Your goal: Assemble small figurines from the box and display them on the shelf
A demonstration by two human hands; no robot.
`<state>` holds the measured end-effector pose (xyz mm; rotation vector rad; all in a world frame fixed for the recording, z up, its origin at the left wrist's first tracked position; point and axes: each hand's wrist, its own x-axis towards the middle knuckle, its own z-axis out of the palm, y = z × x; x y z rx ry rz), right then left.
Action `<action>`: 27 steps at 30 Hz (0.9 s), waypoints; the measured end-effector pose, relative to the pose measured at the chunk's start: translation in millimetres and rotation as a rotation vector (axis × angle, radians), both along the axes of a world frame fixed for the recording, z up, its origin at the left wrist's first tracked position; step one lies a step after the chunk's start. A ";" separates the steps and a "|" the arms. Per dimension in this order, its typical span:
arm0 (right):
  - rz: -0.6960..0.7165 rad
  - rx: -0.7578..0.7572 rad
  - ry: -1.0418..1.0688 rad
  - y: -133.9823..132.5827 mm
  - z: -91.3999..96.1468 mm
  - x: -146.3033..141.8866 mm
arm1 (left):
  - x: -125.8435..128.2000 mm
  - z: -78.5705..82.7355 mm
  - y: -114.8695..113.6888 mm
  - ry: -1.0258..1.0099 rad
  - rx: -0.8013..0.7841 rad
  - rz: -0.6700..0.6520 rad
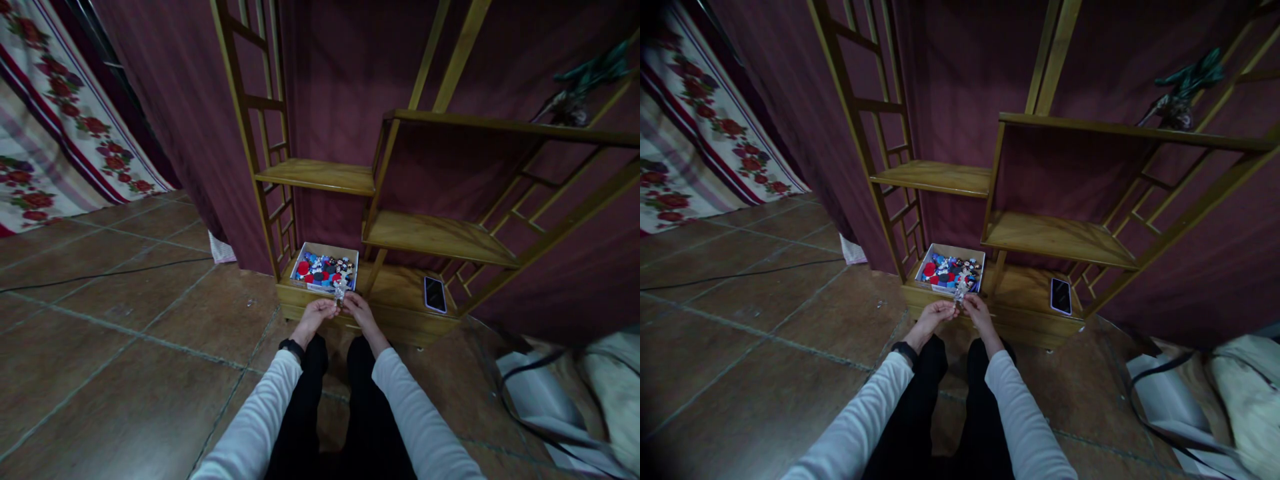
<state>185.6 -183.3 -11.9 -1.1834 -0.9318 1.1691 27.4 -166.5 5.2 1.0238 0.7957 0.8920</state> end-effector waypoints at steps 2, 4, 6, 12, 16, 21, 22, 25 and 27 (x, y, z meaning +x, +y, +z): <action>0.048 0.022 -0.018 0.4 0.4 -1.5 | 0.6 0.5 -0.8 0.007 0.007 0.008; 0.100 0.049 -0.026 0.9 1.3 -3.2 | 1.3 0.9 -1.5 0.016 0.018 0.008; 0.116 0.070 -0.035 1.5 1.7 -4.2 | 2.2 1.3 -2.3 0.028 0.031 -0.003; 0.054 0.107 -0.148 3.0 -2.0 -0.9 | 5.0 2.0 -3.0 0.067 0.063 -0.015; 0.052 0.073 -0.118 2.8 -3.9 0.2 | 4.6 -0.6 0.7 0.151 0.164 0.235; 0.123 0.041 -0.017 -1.4 1.2 -2.6 | 2.7 -4.3 4.8 0.221 0.294 0.371; 0.142 0.038 -0.013 -2.6 3.6 -3.5 | 2.4 -4.6 4.9 0.230 0.302 0.334; 0.194 0.036 -0.008 -6.1 12.9 -6.1 | 1.8 -4.5 4.0 0.221 0.288 0.205; 0.213 0.038 -0.006 -8.7 18.4 -7.1 | 1.2 -4.1 3.1 0.206 0.260 0.158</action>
